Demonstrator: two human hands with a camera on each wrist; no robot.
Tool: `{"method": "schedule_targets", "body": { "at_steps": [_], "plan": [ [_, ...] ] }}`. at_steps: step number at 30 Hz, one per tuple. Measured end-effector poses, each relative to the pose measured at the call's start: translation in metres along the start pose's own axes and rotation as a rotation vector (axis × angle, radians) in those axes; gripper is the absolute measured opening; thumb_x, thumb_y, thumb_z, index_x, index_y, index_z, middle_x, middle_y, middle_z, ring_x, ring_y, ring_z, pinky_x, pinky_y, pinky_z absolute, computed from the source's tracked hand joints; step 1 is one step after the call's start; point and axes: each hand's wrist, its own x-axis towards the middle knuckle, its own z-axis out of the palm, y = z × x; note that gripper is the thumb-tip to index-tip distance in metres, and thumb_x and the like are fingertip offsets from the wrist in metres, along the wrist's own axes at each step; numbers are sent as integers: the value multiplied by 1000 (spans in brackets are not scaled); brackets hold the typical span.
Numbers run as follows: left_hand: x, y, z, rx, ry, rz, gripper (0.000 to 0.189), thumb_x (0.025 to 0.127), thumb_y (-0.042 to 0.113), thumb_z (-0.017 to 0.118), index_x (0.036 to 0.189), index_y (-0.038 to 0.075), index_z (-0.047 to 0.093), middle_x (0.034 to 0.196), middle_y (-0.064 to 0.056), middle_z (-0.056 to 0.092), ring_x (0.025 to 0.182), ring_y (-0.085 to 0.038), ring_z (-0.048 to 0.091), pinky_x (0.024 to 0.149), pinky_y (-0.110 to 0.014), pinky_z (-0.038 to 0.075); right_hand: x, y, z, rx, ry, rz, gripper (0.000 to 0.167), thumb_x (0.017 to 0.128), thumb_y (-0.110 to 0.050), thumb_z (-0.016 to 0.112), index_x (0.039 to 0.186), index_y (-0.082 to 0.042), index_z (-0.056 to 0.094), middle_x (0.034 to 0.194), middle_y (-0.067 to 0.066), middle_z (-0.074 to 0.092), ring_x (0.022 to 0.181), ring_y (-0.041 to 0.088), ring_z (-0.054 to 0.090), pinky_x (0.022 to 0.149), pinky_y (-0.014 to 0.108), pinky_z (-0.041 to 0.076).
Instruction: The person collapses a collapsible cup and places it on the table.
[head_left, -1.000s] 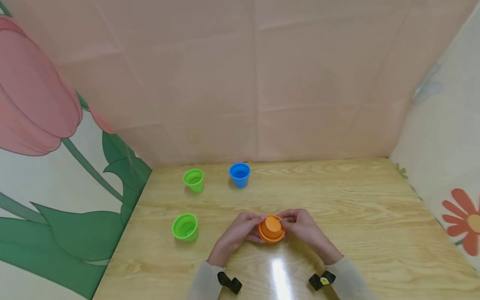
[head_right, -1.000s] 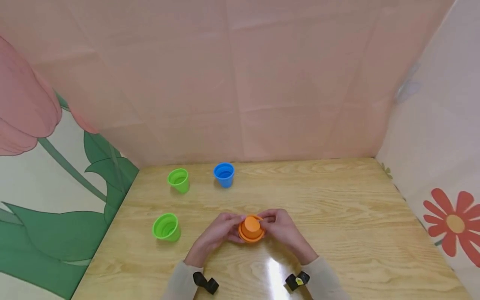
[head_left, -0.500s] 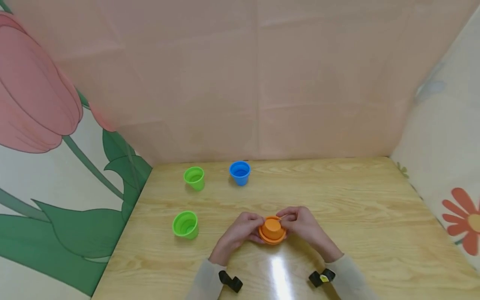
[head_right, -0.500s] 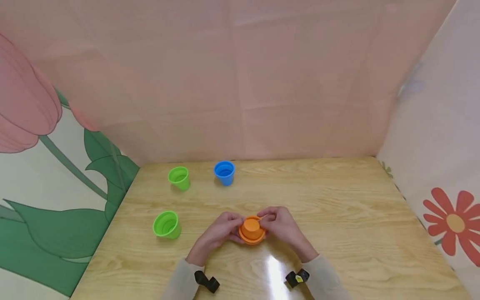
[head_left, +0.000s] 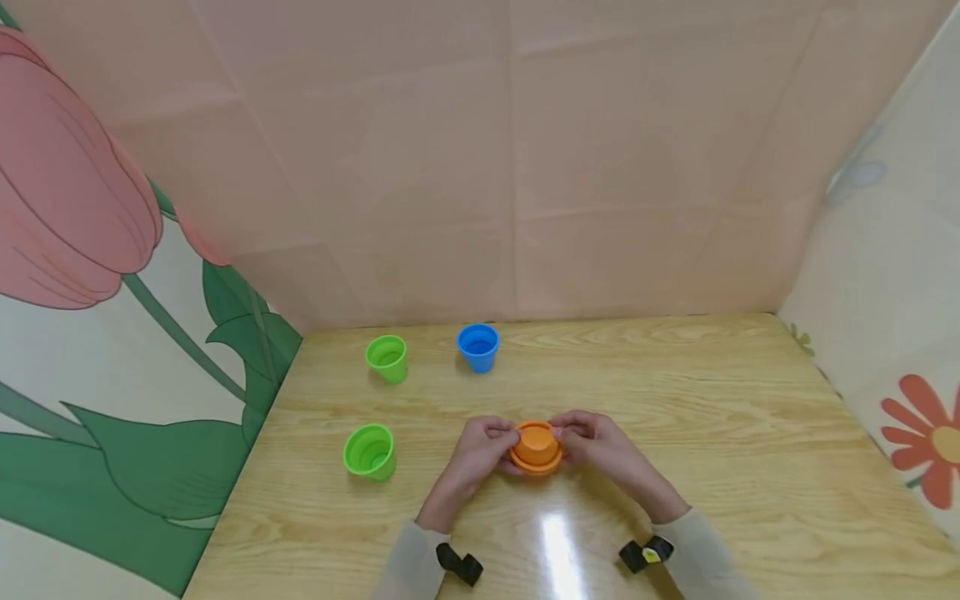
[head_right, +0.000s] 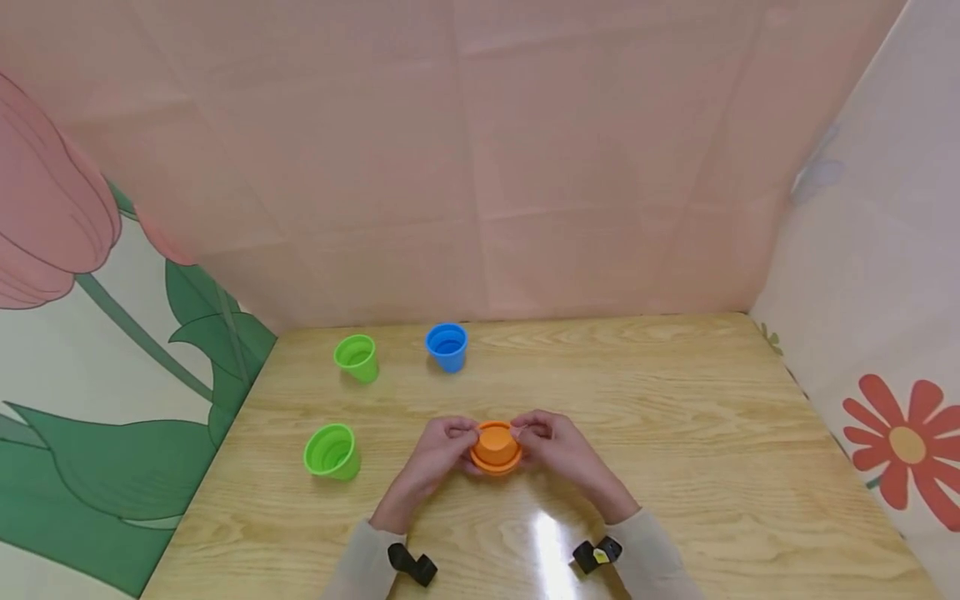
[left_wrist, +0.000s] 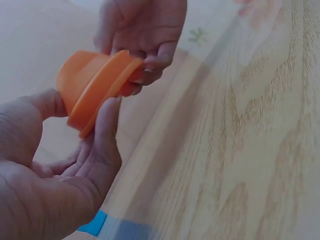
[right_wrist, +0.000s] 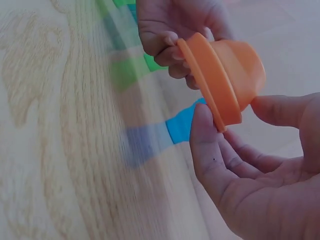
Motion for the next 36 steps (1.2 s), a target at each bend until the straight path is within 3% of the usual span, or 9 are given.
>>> {"method": "schedule_targets", "body": {
  "at_steps": [5,11,15,19,23,26,32,36],
  "plan": [
    [2,-1,0,-26,34,21,23,99,6,65,116,-9,65,94,-11,73,75,-17,73,63,-32,67,-1,-2,-1,59,-36,22,52,108,-24,58,148,9,47,142,28,61,108,23,72,96,45,65],
    [2,-1,-1,-20,47,13,23,99,6,65,118,-8,65,99,-13,73,78,-18,73,65,-33,68,0,0,0,112,-65,1,53,109,-22,55,149,10,43,144,29,57,109,21,71,96,43,65],
    [1,-3,0,-7,65,16,24,98,5,65,119,-9,65,97,-12,72,77,-16,72,63,-32,67,0,2,5,128,-54,6,50,108,-18,56,148,10,44,133,21,63,107,18,70,94,38,65],
    [1,-2,5,18,86,27,23,97,5,66,115,-8,66,90,-8,69,71,-14,69,59,-30,66,0,2,11,107,-6,10,46,105,-10,57,144,11,45,111,10,66,96,14,67,86,32,65],
    [0,2,9,42,104,26,21,98,8,66,114,-6,67,89,-6,68,70,-13,67,59,-28,65,3,2,17,57,61,-10,42,102,-4,60,139,10,49,100,8,66,85,12,65,77,30,65],
    [-2,4,10,16,60,25,25,102,11,62,119,-8,65,98,-9,70,77,-13,69,65,-31,67,4,0,18,26,133,-28,39,99,0,61,135,10,54,99,11,69,82,11,66,72,29,64],
    [-3,8,7,-86,-97,-28,41,104,17,60,137,-8,58,129,-17,68,96,-15,70,87,-38,68,5,-2,14,-8,243,-22,36,96,2,63,131,8,59,99,14,71,81,11,67,68,24,61],
    [-4,10,7,-75,-108,-48,44,103,15,64,141,-6,56,131,-20,69,101,-17,71,89,-37,67,5,-2,13,-20,245,-18,36,95,1,64,130,8,59,98,13,72,80,11,66,67,23,59]
  ]
}}
